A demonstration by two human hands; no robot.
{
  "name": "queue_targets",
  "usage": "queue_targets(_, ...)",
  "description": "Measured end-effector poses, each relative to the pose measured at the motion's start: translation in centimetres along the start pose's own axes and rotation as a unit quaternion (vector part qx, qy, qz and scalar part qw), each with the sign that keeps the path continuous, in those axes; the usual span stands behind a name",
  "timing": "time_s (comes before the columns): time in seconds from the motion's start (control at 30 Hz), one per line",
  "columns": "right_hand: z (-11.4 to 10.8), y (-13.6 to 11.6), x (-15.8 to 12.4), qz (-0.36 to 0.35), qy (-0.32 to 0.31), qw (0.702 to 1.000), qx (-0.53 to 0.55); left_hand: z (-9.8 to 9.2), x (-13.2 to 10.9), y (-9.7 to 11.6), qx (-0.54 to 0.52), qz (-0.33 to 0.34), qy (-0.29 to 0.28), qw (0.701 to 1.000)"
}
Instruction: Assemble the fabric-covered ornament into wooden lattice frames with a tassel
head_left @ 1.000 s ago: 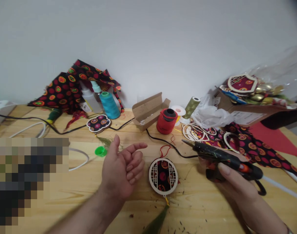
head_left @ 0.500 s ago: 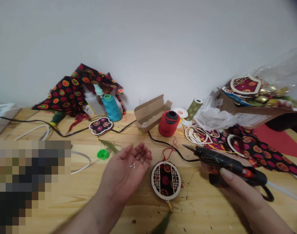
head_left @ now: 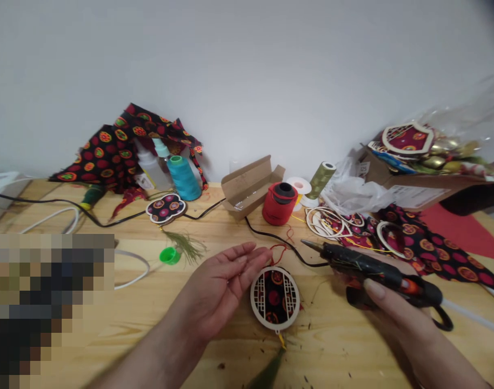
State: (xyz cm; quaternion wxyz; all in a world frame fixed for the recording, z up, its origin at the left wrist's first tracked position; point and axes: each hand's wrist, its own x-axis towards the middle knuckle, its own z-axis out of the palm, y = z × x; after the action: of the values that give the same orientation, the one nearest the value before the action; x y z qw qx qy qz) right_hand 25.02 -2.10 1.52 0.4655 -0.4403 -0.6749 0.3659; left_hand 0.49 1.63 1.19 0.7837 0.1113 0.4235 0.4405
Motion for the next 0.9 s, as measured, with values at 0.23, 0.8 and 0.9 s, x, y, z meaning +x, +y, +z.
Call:
queue_targets(0.23, 0.0, -0.2, 0.1, -0.004, 0.004, 1.000, -0.014, -0.1, -0.5, -0.4, 0.122, -0.035, -0.047, 0.991)
queue_targets(0.8, -0.2, -0.5, -0.2, 0.012, 0.002, 0.999, -0.037, -1.5, 0.2, -0.8, 0.149, -0.093, -0.067, 0.982)
queue_targets(0.9, -0.3, -0.5, -0.1, 0.011, -0.002, 0.999, -0.037, -1.2, 0.0, -0.5, 0.125, -0.109, -0.067, 0.984)
